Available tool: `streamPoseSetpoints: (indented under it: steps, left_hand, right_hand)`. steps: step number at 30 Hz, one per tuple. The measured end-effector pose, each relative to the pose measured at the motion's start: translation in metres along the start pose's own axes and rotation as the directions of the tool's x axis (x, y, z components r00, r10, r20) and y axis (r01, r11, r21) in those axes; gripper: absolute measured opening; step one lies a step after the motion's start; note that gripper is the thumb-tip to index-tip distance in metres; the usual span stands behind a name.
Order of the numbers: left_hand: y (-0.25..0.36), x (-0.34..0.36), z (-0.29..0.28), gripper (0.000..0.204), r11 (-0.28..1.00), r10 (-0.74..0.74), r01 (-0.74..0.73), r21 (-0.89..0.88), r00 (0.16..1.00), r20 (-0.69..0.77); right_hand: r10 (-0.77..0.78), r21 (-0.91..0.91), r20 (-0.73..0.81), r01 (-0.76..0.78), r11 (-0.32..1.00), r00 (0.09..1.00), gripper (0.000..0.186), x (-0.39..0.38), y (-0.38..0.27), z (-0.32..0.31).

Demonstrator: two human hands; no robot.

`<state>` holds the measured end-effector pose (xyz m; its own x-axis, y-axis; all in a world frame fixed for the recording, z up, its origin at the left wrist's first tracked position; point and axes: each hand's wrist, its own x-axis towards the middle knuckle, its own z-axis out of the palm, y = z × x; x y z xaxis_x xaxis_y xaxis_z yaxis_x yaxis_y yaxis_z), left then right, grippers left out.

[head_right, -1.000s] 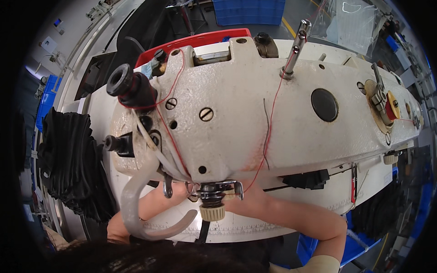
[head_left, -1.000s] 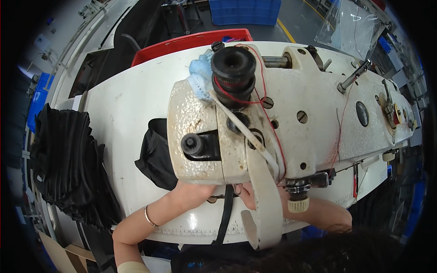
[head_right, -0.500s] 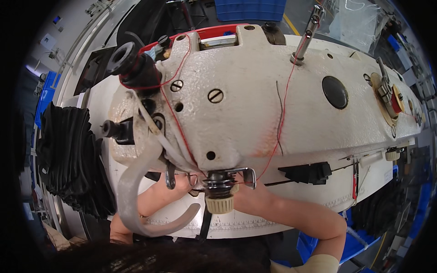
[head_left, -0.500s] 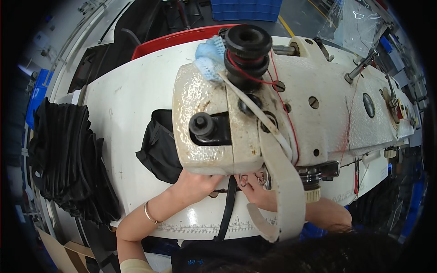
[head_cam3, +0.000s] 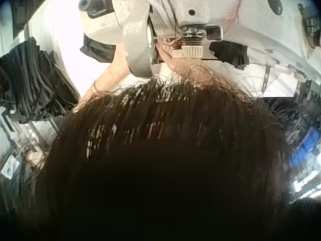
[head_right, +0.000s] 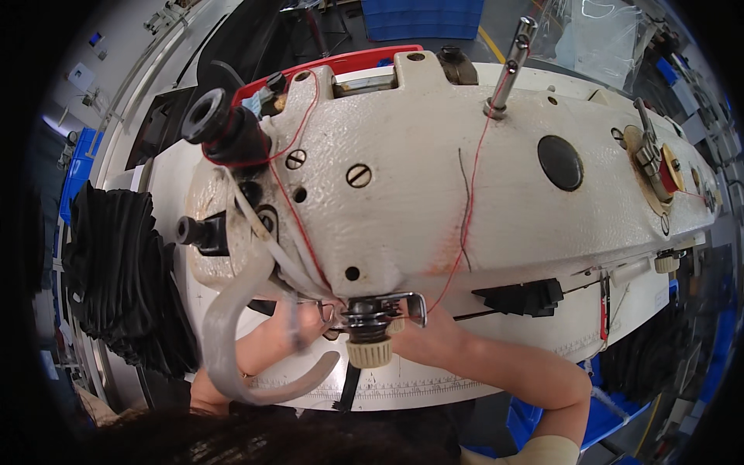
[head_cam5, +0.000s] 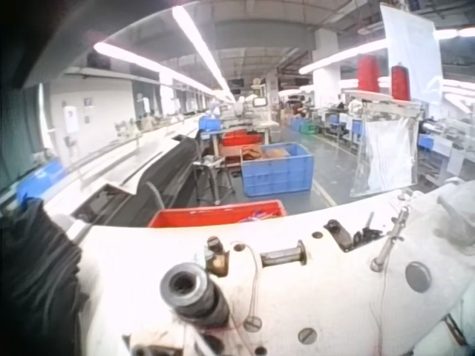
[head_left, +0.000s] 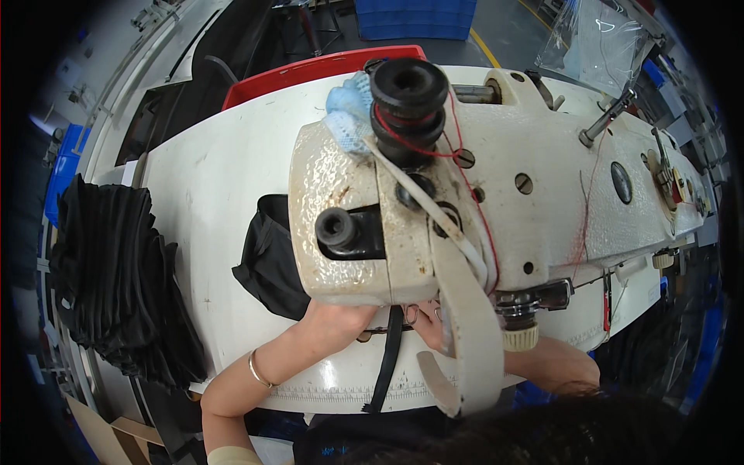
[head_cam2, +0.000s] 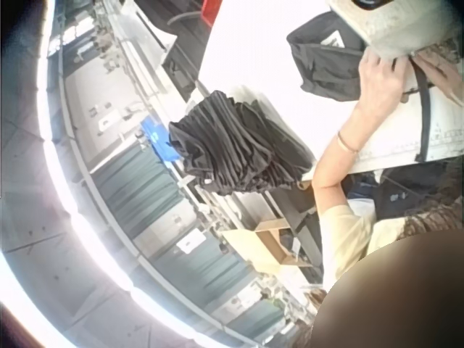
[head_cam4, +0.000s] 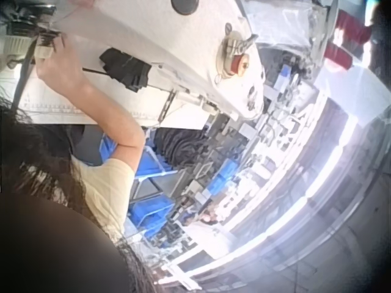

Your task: Sewing a black strap or border onto a leather accessory component using an industrial sewing machine.

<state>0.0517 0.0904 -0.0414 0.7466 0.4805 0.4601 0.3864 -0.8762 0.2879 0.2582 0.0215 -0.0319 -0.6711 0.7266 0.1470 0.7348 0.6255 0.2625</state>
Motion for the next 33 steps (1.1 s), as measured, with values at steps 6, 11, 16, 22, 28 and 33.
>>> streamPoseSetpoints:
  steps: [6,11,16,22,28,33]
  left_hand:
    - [0.013,0.022,-0.026,0.028,0.992,0.006,-0.015,0.123,0.997,0.076]
    - [0.021,0.03,-0.046,0.027,0.985,-0.016,0.005,0.171,0.998,0.06]
    - [0.009,0.023,-0.027,0.016,0.99,-0.018,0.002,0.138,0.992,0.121]
    - [0.015,0.014,-0.034,0.029,0.992,-0.075,0.073,0.103,0.997,0.012]
    - [0.043,0.021,-0.033,0.025,0.967,-0.043,0.024,0.253,0.996,0.072]
    - [0.037,0.018,-0.03,0.022,0.967,-0.237,0.23,0.109,0.97,0.057]
  right_hand:
    - [0.295,0.483,-0.237,-0.152,0.862,0.925,0.025,0.006,-0.006,0.011]
    - [-0.159,-0.163,-0.131,0.137,0.977,0.979,0.027,-0.006,0.008,0.009]
    - [0.115,0.17,-0.473,-0.038,0.985,0.874,0.023,-0.008,0.018,0.008]
    - [-0.052,0.187,-0.273,0.106,0.976,0.961,0.019,0.001,0.021,0.011]
    - [-0.377,-0.156,-0.306,0.345,0.926,0.874,0.022,0.008,0.006,0.001]
    - [-0.086,0.21,-0.302,0.154,0.965,0.949,0.017,0.009,0.001,0.001]
